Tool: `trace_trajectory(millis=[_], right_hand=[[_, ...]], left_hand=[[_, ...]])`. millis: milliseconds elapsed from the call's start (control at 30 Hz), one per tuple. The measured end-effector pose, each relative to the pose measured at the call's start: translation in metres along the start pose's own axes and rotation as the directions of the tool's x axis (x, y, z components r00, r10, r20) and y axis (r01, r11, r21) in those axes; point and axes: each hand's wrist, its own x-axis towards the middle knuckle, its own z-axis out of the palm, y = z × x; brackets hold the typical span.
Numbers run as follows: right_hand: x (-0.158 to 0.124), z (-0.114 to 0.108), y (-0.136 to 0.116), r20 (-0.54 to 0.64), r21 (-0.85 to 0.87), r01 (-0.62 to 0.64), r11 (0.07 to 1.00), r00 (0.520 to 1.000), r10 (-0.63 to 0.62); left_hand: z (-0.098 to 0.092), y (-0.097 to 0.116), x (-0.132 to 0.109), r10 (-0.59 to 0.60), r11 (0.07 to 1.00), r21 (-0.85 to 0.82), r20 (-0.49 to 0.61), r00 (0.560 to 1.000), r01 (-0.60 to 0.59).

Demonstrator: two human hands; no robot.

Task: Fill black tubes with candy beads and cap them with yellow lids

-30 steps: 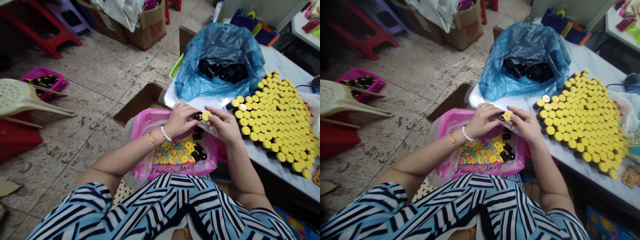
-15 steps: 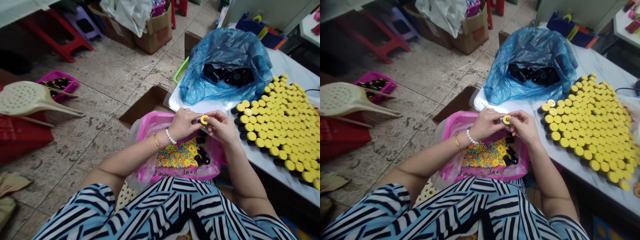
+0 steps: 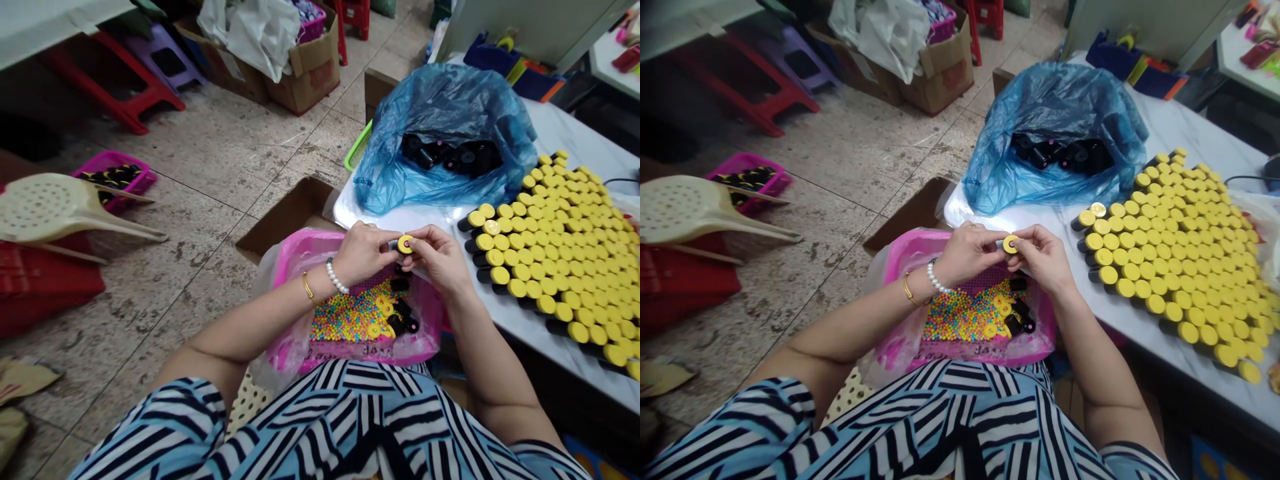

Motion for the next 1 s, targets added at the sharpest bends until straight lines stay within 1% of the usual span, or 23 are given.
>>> trace_trajectory(millis=[67,100,167,200,233,300,367,400,467,567,633,700,767,867,900,1000], right_hand=[[-0.001,0.001,-0.001,0.003,0.002,-0.007,1.000,1.000,0.007],[-0.001,0.001,-0.001,0.006,0.001,-0.009,1.000,1.000,0.009],[-0.002,0.001,0.000,0.012,-0.003,-0.007,1.000,1.000,0.007],[-0.003,0.000,0.001,0.014,-0.008,-0.001,1.000,1.000,0.001],[-0.003,0.000,0.002,0.016,-0.013,0.008,1.000,1.000,-0.008],[-0.003,-0.001,0.004,0.022,-0.025,0.024,0.999,0.999,-0.023],[-0.003,-0.003,0.004,0.035,-0.026,0.022,0.999,0.999,-0.021],[-0.003,-0.003,0.003,0.047,-0.020,0.017,1.000,0.999,-0.016],[-0.003,-0.003,0.001,0.078,-0.012,0.022,1.000,0.997,-0.021],[-0.003,-0.002,-0.002,0.086,-0.034,0.080,0.996,0.993,-0.076],[-0.003,-0.002,0.000,0.071,-0.062,0.102,0.993,0.993,-0.098],[-0.003,-0.004,0.005,0.072,-0.080,0.090,0.993,0.994,-0.084],[0.000,-0.008,0.008,0.084,-0.070,0.068,0.995,0.994,-0.062],[0.002,-0.020,0.009,0.100,0.048,0.047,0.998,0.994,-0.051],[0.001,-0.024,0.008,0.114,0.102,0.030,0.994,0.993,-0.042],[-0.002,-0.033,0.005,0.172,0.199,-0.038,0.979,0.985,0.003]], left_hand=[[-0.006,0.005,0.001,-0.020,0.999,-0.031,0.040,0.999,0.021],[-0.010,0.008,0.002,-0.041,0.996,-0.072,0.080,0.996,0.047],[-0.018,0.014,0.006,-0.093,0.966,-0.219,0.212,0.973,0.140],[-0.021,0.016,0.008,-0.113,0.922,-0.323,0.300,0.947,0.213],[-0.022,0.018,0.011,-0.122,0.852,-0.430,0.391,0.912,0.299],[-0.021,0.018,0.016,-0.126,0.654,-0.586,0.539,0.833,0.479],[-0.016,0.018,0.019,-0.166,0.474,-0.637,0.613,0.772,0.608],[-0.013,0.019,0.020,-0.203,0.416,-0.642,0.625,0.754,0.644],[-0.009,0.021,0.021,-0.289,0.354,-0.646,0.612,0.736,0.676],[-0.005,0.023,0.021,-0.359,0.341,-0.646,0.582,0.730,0.683],[-0.002,0.023,0.018,-0.356,0.327,-0.646,0.592,0.723,0.689],[0.002,0.021,0.015,-0.339,0.278,-0.664,0.608,0.718,0.694],[0.005,0.016,0.011,-0.314,0.229,-0.697,0.608,0.729,0.680],[0.008,0.011,0.007,-0.262,0.212,-0.736,0.591,0.763,0.643],[0.008,0.009,0.006,-0.253,0.206,-0.739,0.593,0.765,0.641],[0.005,0.007,0.008,-0.244,0.144,-0.726,0.633,0.735,0.673]])
